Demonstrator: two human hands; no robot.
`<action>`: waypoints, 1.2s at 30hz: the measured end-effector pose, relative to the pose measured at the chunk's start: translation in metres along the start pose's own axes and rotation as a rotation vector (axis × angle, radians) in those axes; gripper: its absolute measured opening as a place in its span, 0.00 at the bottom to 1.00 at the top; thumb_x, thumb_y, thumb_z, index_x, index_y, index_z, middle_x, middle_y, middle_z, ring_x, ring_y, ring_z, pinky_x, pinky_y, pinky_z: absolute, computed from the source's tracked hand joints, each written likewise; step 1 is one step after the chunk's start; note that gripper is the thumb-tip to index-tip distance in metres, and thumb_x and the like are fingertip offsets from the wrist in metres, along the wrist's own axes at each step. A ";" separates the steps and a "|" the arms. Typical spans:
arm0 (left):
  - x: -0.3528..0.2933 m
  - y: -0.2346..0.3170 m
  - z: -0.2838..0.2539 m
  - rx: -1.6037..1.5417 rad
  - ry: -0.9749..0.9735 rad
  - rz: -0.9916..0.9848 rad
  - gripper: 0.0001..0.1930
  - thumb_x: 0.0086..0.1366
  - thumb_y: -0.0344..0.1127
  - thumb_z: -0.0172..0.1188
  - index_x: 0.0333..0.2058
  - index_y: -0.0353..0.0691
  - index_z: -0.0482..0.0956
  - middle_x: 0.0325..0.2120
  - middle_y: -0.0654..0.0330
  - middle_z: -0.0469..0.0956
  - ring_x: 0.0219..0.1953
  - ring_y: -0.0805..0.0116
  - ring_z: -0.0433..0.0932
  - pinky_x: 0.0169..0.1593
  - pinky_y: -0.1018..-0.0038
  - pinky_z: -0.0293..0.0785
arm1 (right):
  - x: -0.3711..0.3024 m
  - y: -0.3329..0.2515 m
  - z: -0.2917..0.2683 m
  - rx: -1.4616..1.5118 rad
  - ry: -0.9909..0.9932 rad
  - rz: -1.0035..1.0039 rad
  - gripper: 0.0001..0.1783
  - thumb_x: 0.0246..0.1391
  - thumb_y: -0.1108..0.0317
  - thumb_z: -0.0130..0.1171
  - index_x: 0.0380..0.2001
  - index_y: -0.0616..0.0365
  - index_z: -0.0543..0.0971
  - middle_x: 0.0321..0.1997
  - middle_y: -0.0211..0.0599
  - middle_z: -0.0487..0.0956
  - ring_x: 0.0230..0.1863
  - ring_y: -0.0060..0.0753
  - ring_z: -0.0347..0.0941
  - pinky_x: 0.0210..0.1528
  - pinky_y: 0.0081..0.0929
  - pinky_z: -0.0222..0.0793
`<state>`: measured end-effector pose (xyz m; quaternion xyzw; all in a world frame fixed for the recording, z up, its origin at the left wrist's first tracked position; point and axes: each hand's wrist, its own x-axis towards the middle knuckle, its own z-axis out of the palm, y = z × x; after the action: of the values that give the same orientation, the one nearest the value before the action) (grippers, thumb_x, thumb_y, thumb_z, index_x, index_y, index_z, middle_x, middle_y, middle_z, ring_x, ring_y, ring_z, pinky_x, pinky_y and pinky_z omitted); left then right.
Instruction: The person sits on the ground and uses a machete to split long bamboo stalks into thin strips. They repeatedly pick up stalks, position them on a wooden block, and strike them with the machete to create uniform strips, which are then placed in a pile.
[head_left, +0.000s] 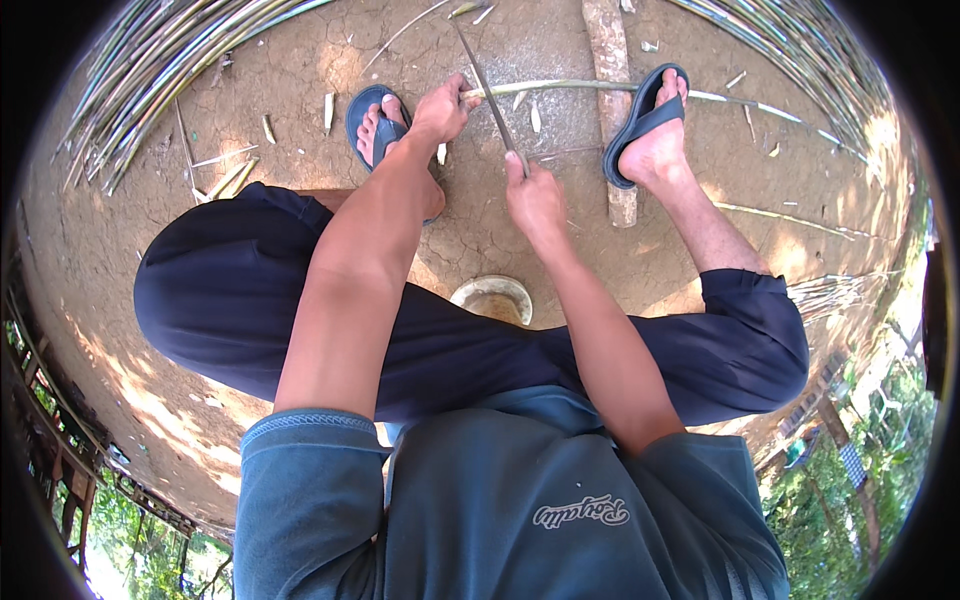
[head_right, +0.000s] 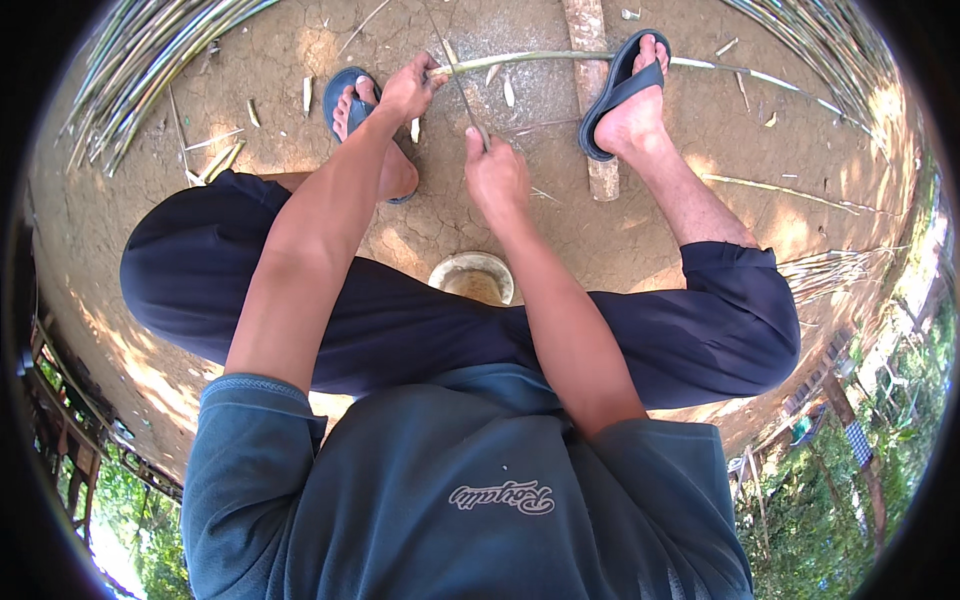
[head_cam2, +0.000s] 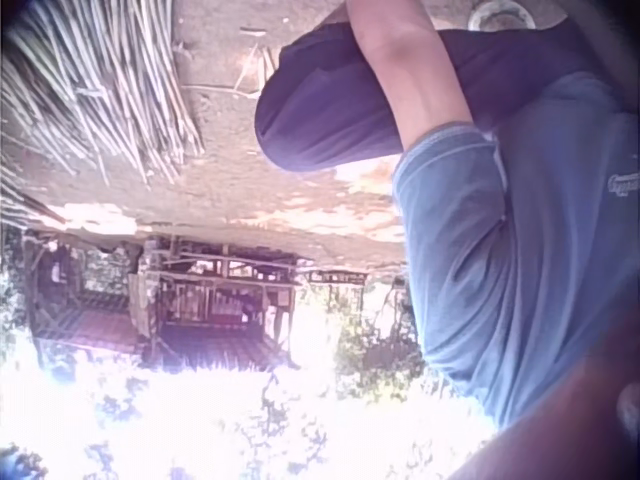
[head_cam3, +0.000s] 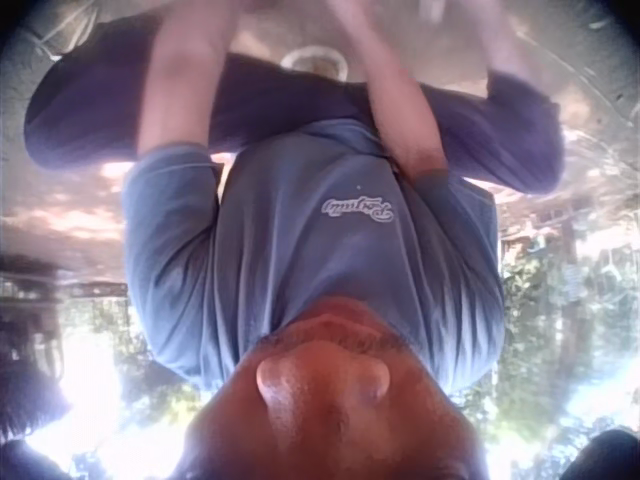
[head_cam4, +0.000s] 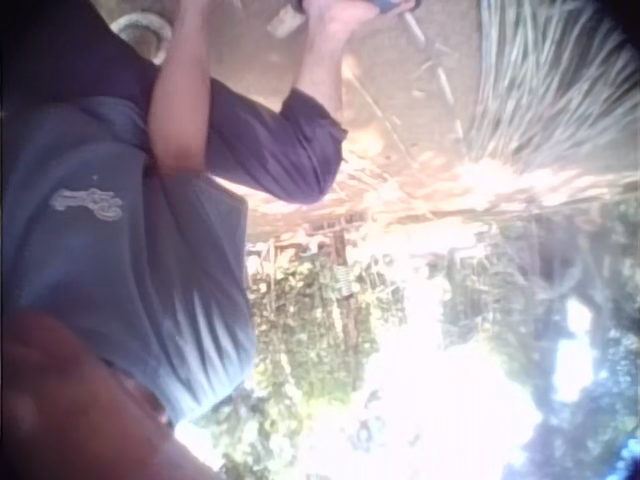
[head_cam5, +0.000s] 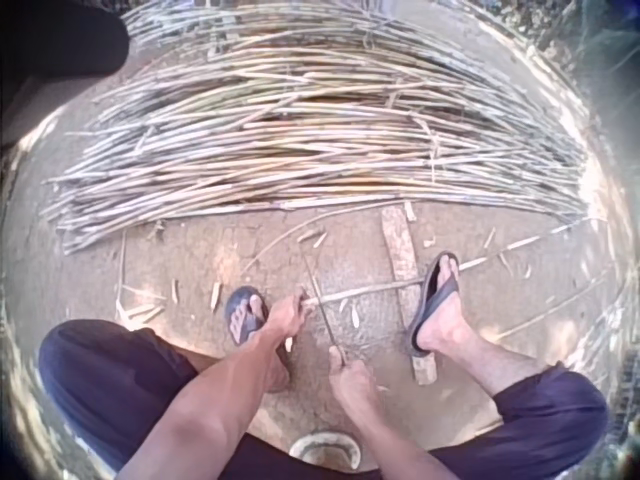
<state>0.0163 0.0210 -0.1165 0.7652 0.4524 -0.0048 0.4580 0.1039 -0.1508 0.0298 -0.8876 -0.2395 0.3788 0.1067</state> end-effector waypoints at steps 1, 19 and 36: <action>0.001 0.002 -0.001 0.004 -0.014 0.000 0.18 0.64 0.49 0.60 0.44 0.42 0.73 0.37 0.48 0.80 0.44 0.47 0.78 0.47 0.57 0.71 | 0.005 0.000 0.003 -0.010 0.023 -0.016 0.27 0.63 0.47 0.46 0.42 0.62 0.80 0.37 0.65 0.78 0.44 0.68 0.74 0.48 0.53 0.69; 0.011 -0.011 -0.007 -0.001 -0.012 -0.016 0.20 0.63 0.49 0.61 0.46 0.42 0.73 0.40 0.45 0.79 0.46 0.47 0.77 0.49 0.58 0.71 | -0.031 0.045 0.004 -0.001 0.055 -0.137 0.28 0.64 0.46 0.45 0.40 0.63 0.79 0.35 0.64 0.79 0.40 0.67 0.76 0.44 0.55 0.71; 0.021 -0.016 -0.015 -0.041 0.076 -0.045 0.19 0.64 0.49 0.59 0.46 0.42 0.72 0.39 0.47 0.79 0.44 0.47 0.77 0.48 0.58 0.71 | -0.042 0.029 -0.001 -0.022 -0.004 0.008 0.25 0.63 0.47 0.46 0.44 0.59 0.79 0.33 0.62 0.79 0.39 0.67 0.76 0.43 0.55 0.71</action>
<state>0.0118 0.0492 -0.1277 0.7449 0.4864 0.0234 0.4561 0.0893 -0.1977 0.0459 -0.8889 -0.2404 0.3781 0.0949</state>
